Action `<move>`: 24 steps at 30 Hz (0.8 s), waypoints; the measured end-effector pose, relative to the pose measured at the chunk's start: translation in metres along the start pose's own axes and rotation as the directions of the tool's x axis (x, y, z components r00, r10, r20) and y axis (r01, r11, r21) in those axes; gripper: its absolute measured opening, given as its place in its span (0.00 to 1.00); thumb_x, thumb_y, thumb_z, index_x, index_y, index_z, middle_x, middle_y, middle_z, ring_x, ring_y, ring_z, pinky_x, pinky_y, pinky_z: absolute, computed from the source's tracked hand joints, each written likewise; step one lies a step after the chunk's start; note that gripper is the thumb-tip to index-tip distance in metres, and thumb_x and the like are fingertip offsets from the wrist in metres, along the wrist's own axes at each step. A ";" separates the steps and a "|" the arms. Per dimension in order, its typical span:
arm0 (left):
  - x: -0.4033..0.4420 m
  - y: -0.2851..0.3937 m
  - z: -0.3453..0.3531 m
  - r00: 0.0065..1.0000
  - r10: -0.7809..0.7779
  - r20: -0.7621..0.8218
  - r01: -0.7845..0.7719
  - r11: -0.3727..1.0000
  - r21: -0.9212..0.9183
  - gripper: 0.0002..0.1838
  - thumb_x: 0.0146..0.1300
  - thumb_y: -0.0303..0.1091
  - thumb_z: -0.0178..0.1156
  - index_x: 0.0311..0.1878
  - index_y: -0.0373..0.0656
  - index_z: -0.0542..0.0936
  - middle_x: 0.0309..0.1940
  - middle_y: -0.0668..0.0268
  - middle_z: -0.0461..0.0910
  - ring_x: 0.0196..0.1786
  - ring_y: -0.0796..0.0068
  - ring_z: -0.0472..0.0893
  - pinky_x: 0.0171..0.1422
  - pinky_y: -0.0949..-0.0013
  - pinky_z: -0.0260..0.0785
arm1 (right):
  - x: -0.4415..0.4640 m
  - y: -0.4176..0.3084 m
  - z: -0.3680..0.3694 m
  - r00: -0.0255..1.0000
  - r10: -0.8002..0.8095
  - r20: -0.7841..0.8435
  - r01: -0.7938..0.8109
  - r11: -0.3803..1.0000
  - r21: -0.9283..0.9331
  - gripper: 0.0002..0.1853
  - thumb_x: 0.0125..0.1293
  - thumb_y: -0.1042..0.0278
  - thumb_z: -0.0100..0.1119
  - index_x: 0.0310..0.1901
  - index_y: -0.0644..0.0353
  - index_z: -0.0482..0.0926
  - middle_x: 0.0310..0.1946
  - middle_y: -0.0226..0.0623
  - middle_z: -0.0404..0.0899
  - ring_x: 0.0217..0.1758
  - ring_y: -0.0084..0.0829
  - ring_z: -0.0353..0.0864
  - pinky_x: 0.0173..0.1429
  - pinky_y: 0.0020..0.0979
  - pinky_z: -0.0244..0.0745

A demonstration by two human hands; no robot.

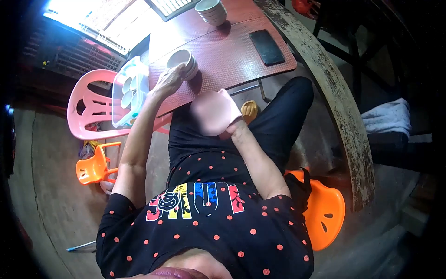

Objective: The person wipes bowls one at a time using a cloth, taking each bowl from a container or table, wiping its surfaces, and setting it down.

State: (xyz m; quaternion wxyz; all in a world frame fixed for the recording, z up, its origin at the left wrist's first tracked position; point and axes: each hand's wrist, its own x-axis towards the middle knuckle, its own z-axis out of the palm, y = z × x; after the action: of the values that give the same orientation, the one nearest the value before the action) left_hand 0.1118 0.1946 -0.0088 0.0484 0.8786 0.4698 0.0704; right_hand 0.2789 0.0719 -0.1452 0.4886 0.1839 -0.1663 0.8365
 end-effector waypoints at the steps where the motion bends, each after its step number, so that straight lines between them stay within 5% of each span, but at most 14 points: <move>1: -0.001 0.002 -0.001 1.000 -0.011 0.017 0.011 1.000 -0.010 0.08 0.60 0.31 0.49 0.41 0.40 0.73 0.33 0.45 0.79 0.41 0.44 0.78 0.45 0.49 0.68 | 0.000 0.001 0.000 0.997 0.000 -0.083 -0.004 0.999 -0.042 0.22 0.72 0.56 0.37 0.61 0.58 0.65 0.60 0.37 0.68 0.64 0.35 0.68 0.69 0.38 0.63; 3: 0.001 -0.003 0.001 0.997 -0.004 0.079 0.002 1.000 0.022 0.11 0.61 0.31 0.48 0.45 0.40 0.72 0.36 0.44 0.78 0.43 0.44 0.78 0.46 0.49 0.68 | -0.007 0.003 -0.002 0.896 0.010 -0.444 -0.055 0.995 -0.088 0.21 0.70 0.52 0.40 0.58 0.53 0.68 0.58 0.32 0.71 0.63 0.31 0.68 0.67 0.34 0.62; 4: 0.003 -0.012 0.006 0.992 0.007 0.125 -0.009 1.000 0.021 0.13 0.61 0.30 0.48 0.50 0.40 0.70 0.39 0.44 0.77 0.45 0.42 0.76 0.48 0.48 0.67 | -0.007 0.002 -0.002 0.864 0.024 -0.503 -0.064 0.996 -0.063 0.20 0.68 0.54 0.43 0.57 0.53 0.69 0.58 0.31 0.71 0.63 0.31 0.69 0.68 0.35 0.61; 5: 0.003 -0.007 0.003 0.989 -0.027 0.143 0.022 0.999 0.033 0.13 0.62 0.32 0.48 0.49 0.40 0.70 0.38 0.44 0.78 0.44 0.42 0.77 0.48 0.48 0.67 | -0.006 0.003 -0.001 0.907 -0.072 -0.416 -0.182 0.822 -0.540 0.19 0.69 0.56 0.42 0.57 0.54 0.69 0.58 0.32 0.71 0.62 0.32 0.69 0.69 0.36 0.62; 8: 0.002 -0.002 0.000 0.991 -0.048 0.128 0.043 0.998 0.036 0.12 0.64 0.35 0.47 0.44 0.37 0.73 0.34 0.44 0.78 0.41 0.42 0.78 0.46 0.48 0.68 | -0.006 0.002 0.002 0.953 -0.164 -0.253 -0.180 0.363 -0.914 0.19 0.72 0.58 0.38 0.58 0.58 0.67 0.58 0.36 0.70 0.62 0.35 0.70 0.69 0.37 0.63; 9: 0.004 0.000 -0.001 0.989 -0.064 0.134 0.060 0.998 0.034 0.12 0.64 0.35 0.47 0.43 0.37 0.73 0.34 0.44 0.78 0.41 0.43 0.78 0.46 0.48 0.68 | -0.008 0.001 0.006 0.929 -0.111 -0.352 -0.126 0.802 -0.585 0.19 0.72 0.58 0.38 0.58 0.58 0.67 0.58 0.37 0.71 0.62 0.35 0.70 0.69 0.38 0.63; 10: 0.004 0.001 -0.001 0.987 -0.078 0.141 0.074 0.997 0.031 0.12 0.64 0.35 0.47 0.42 0.36 0.74 0.33 0.43 0.78 0.41 0.43 0.78 0.46 0.48 0.69 | -0.008 0.001 0.009 0.911 -0.011 -0.413 -0.024 0.997 -0.079 0.19 0.72 0.58 0.38 0.58 0.58 0.67 0.58 0.37 0.71 0.62 0.35 0.70 0.69 0.38 0.64; 11: 0.003 0.001 0.001 0.996 -0.040 0.074 0.037 0.999 0.040 0.17 0.65 0.38 0.45 0.35 0.35 0.78 0.30 0.45 0.80 0.37 0.48 0.81 0.43 0.51 0.72 | -0.006 0.002 0.007 0.868 -0.012 -0.496 -0.033 0.996 -0.081 0.21 0.72 0.56 0.37 0.59 0.60 0.67 0.59 0.39 0.71 0.62 0.38 0.70 0.68 0.40 0.64; 20: 0.006 0.001 0.002 0.989 -0.068 0.128 0.062 0.997 0.050 0.14 0.66 0.37 0.46 0.40 0.36 0.76 0.32 0.44 0.79 0.38 0.46 0.80 0.44 0.50 0.70 | -0.005 0.003 0.002 0.827 0.035 -0.561 -0.030 0.999 0.018 0.21 0.72 0.54 0.37 0.58 0.58 0.68 0.58 0.41 0.72 0.62 0.41 0.70 0.67 0.44 0.65; 24: 0.004 0.005 -0.002 0.996 -0.024 0.082 0.021 0.999 0.043 0.18 0.66 0.38 0.46 0.34 0.32 0.79 0.29 0.44 0.80 0.35 0.48 0.82 0.42 0.52 0.73 | -0.005 0.003 0.009 0.837 -0.016 -0.547 -0.004 0.999 -0.036 0.19 0.72 0.55 0.38 0.55 0.56 0.70 0.56 0.38 0.73 0.61 0.39 0.72 0.66 0.43 0.66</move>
State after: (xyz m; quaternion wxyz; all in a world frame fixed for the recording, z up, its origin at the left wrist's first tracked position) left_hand 0.1179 0.1953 -0.0058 0.0500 0.8763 0.4785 0.0237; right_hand 0.2798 0.0627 -0.1395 0.5216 -0.0710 -0.0342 0.8495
